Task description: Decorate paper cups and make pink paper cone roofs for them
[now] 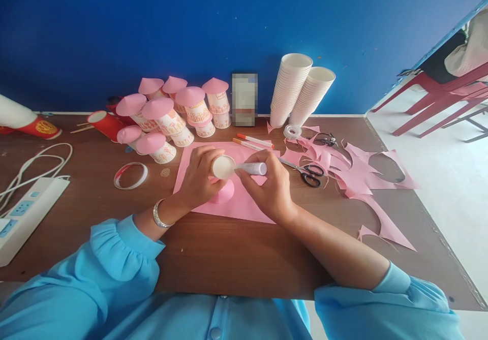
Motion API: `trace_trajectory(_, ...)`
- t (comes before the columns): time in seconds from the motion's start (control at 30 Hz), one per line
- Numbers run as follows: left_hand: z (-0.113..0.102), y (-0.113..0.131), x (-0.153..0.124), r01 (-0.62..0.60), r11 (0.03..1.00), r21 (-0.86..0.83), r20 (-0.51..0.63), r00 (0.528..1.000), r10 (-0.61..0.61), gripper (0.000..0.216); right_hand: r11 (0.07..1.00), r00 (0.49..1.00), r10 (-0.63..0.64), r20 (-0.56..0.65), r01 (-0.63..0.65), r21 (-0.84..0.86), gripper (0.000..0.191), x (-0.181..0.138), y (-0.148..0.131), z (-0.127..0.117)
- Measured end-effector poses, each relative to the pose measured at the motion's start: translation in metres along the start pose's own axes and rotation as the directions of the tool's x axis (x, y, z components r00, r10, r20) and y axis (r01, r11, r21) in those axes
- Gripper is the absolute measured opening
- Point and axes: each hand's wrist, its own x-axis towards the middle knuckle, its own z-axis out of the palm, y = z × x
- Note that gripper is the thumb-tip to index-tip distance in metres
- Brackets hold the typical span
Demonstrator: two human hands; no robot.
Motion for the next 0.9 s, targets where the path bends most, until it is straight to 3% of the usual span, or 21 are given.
trace_trajectory(0.17, 0.0, 0.0, 0.002, -0.018, 1.0, 0.016, -0.08, 0.997, 0.019, 0.043, 0.979, 0.991, -0.13, 0.029, 0.133, -0.155, 0.023, 0.002, 0.003, -0.001)
trace_trajectory(0.33, -0.001, 0.001, 0.002, -0.047, 0.999, -0.023, -0.021, 0.999, 0.046, 0.039, 0.984, 0.997, -0.073, -0.002, 0.072, -0.16, 0.021, 0.006, 0.005, -0.002)
trace_trajectory(0.43, 0.0, 0.001, 0.001, -0.036, 0.999, -0.002, -0.001, 0.999, 0.036, 0.038, 0.985, 0.994, -0.112, 0.013, 0.113, -0.131, 0.02, 0.005, 0.003, -0.001)
trace_trajectory(0.53, 0.0, 0.001, 0.001, -0.044, 0.999, 0.017, -0.018, 0.999, 0.044, 0.039, 0.98, 0.99, -0.131, 0.049, 0.137, -0.146, 0.02, 0.005, 0.005, -0.001)
trace_trajectory(0.73, -0.001, 0.0, 0.003, -0.054, 0.998, 0.027, -0.053, 0.997, 0.056, 0.043, 0.991, 0.999, -0.024, 0.021, 0.027, -0.132, 0.022, 0.005, 0.005, -0.002)
trace_trajectory(0.9, -0.001, 0.001, 0.003, -0.025, 0.999, 0.026, -0.046, 0.999, 0.026, 0.04, 0.978, 0.983, -0.164, 0.075, 0.173, -0.12, 0.02, 0.0, -0.002, 0.0)
